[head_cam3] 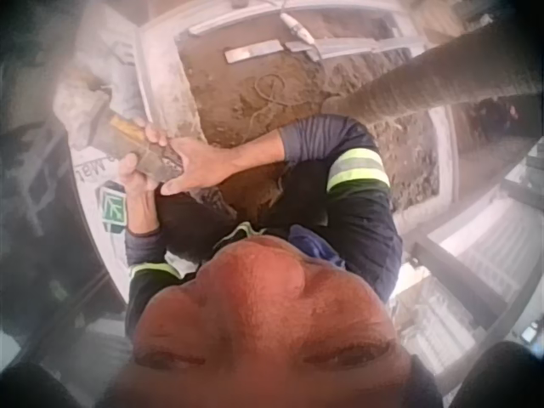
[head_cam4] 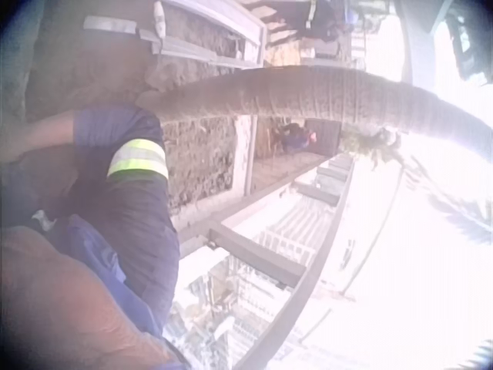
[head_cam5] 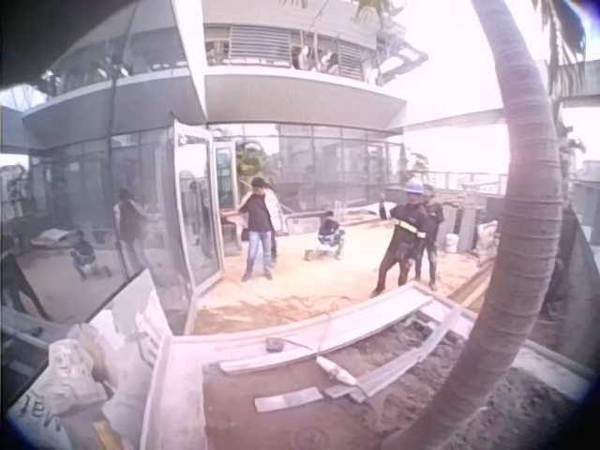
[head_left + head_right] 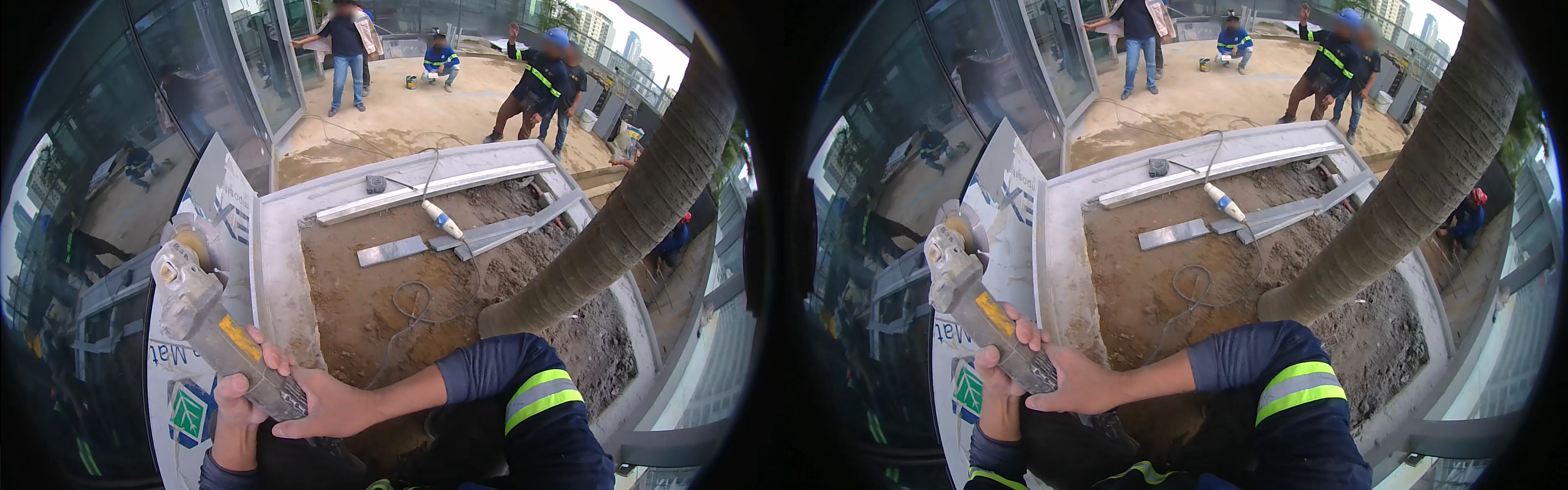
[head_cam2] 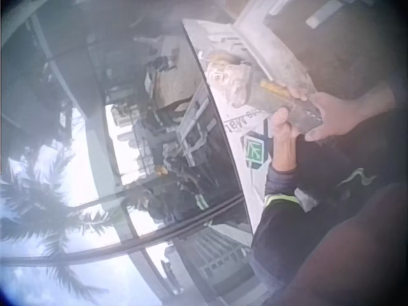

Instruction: The person uses an angle grinder to grind a concrete curb or planter edge at a construction site. The person holds the tool with both hands and moves it along the edge, creating dust. Other workers are visible in the background.

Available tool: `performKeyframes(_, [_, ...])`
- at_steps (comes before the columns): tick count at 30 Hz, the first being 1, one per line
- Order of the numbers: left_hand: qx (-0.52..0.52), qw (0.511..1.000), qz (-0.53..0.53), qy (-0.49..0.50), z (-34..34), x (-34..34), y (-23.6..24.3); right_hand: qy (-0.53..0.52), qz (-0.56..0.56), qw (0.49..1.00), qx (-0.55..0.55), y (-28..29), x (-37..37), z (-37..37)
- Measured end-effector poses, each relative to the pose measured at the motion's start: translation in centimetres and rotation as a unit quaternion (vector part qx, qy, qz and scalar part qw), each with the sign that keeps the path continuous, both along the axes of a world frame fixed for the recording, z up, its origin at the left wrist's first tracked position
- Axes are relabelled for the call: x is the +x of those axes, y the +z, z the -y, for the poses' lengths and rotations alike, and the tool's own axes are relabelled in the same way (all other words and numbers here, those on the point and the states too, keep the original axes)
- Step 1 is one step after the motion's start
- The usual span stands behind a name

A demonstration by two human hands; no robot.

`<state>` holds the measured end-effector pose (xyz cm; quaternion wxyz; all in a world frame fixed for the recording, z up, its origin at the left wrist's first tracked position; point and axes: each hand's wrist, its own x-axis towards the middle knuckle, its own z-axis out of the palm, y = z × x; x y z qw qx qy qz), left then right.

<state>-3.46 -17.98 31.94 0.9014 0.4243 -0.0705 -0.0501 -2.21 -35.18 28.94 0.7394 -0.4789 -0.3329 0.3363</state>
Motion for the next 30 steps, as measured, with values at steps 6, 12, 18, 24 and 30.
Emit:
performKeyframes(6, [0.012, 1.0, 0.017, 0.007, 0.2, -0.4, 0.0, -0.029, 0.02, 0.999, -0.019, -0.4, -0.2, -0.6])
performKeyframes(12, [0.039, 0.999, 0.029, 0.01, 0.5, -0.2, 0.3, -0.056, 0.029, 0.998, -0.005, -0.6, -0.3, -0.5])
performKeyframes(18, [0.04, 0.999, 0.026, 0.016, 0.5, -0.2, 0.5, -0.006, -0.008, 1.0, -0.03, 0.1, 0.0, -0.2])
performKeyframes(24, [0.038, 0.999, 0.021, 0.015, 0.5, -0.5, 0.5, -0.025, 0.048, 0.998, -0.02, 0.8, -0.1, 0.5])
performKeyframes(30, [0.03, 0.999, 0.012, 0.014, 0.4, -0.6, 0.4, 0.011, -0.014, 1.0, -0.015, 0.2, -0.1, -0.1])
